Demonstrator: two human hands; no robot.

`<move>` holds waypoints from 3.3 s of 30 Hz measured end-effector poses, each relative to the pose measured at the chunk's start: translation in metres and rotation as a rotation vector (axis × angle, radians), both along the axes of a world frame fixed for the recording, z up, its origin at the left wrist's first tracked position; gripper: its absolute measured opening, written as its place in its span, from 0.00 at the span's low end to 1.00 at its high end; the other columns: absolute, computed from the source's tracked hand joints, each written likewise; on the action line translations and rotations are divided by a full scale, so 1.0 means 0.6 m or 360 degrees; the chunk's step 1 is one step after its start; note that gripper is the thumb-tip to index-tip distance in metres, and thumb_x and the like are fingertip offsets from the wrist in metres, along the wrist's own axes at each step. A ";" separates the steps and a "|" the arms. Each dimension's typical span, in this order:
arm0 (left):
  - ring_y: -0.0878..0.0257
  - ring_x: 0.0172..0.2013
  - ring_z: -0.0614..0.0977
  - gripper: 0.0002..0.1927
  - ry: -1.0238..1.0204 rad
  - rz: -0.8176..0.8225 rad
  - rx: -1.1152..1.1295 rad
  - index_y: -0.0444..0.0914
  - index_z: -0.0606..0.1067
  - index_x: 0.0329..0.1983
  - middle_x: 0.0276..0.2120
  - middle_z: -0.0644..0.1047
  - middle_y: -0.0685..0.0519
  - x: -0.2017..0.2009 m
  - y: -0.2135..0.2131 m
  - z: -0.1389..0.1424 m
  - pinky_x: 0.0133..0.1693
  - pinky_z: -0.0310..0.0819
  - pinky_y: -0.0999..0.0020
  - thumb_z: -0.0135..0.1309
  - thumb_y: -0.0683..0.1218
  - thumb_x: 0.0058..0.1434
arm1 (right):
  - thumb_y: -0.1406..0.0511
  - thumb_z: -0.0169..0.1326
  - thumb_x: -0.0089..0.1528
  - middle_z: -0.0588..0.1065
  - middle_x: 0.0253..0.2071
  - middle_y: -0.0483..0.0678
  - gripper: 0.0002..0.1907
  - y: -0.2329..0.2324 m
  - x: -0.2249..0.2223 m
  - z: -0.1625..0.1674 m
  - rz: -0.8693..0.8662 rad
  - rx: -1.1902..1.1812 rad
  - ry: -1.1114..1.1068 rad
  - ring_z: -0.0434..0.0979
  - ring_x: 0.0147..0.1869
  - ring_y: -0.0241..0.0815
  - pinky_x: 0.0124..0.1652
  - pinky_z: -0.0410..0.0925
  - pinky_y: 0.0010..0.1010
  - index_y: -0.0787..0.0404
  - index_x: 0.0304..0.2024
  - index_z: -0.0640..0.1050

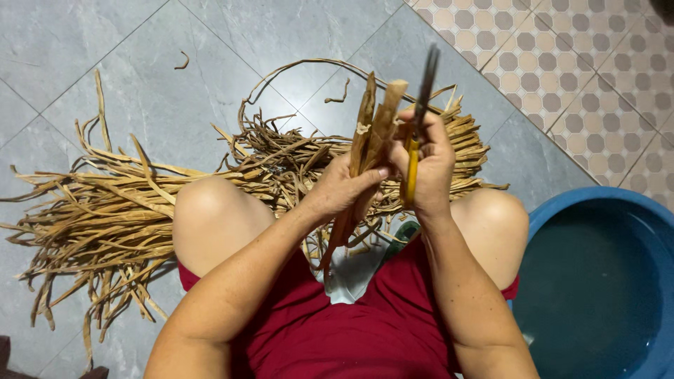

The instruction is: The person sits on a tiled floor and uses yellow-handled scissors to cut bundles of dried plant stems into shorter pieces. The cut pieces fall onto the floor, and the person repeatedly picks up new bundles to continue cutting.

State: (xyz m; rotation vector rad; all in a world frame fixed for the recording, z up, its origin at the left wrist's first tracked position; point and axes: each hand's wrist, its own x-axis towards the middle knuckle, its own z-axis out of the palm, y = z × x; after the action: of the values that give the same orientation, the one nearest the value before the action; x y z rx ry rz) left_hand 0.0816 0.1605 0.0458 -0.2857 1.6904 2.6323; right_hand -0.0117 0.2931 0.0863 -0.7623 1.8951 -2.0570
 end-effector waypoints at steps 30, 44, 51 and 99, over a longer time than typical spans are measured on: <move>0.66 0.34 0.82 0.17 0.0039 0.0709 0.0520 0.37 0.76 0.49 0.33 0.79 0.55 -0.008 -0.026 0.005 0.34 0.79 0.73 0.64 0.50 0.62 | 0.62 0.68 0.58 0.77 0.51 0.46 0.36 -0.008 0.034 0.000 0.0241 0.0566 0.0077 0.78 0.55 0.37 0.53 0.73 0.30 0.61 0.65 0.67; 0.69 0.30 0.80 0.14 -0.0055 0.0634 0.0340 0.38 0.78 0.46 0.31 0.80 0.55 -0.007 -0.016 0.011 0.30 0.75 0.76 0.60 0.51 0.65 | 0.64 0.70 0.59 0.77 0.40 0.41 0.25 -0.019 0.055 -0.006 0.0043 0.0617 0.0216 0.77 0.44 0.29 0.43 0.74 0.22 0.59 0.57 0.75; 0.71 0.31 0.79 0.13 0.0089 0.0543 0.0377 0.38 0.77 0.46 0.31 0.79 0.57 -0.005 -0.020 0.014 0.33 0.75 0.76 0.60 0.51 0.68 | 0.65 0.67 0.61 0.78 0.34 0.38 0.17 -0.016 0.049 -0.013 0.0031 0.0466 0.0001 0.73 0.35 0.24 0.35 0.68 0.18 0.62 0.51 0.80; 0.68 0.34 0.83 0.15 0.0153 0.0668 0.0222 0.35 0.77 0.47 0.35 0.82 0.55 -0.001 -0.026 0.034 0.38 0.80 0.74 0.64 0.47 0.61 | 0.75 0.63 0.61 0.73 0.37 0.38 0.21 -0.001 0.027 -0.012 0.0148 0.0376 -0.0006 0.72 0.40 0.27 0.41 0.69 0.20 0.61 0.54 0.73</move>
State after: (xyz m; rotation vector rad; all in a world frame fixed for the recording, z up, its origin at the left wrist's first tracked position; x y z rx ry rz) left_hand 0.0808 0.1448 0.0660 -0.5782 1.6109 3.0890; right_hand 0.0048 0.2923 0.0793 -0.7705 2.0136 -1.7394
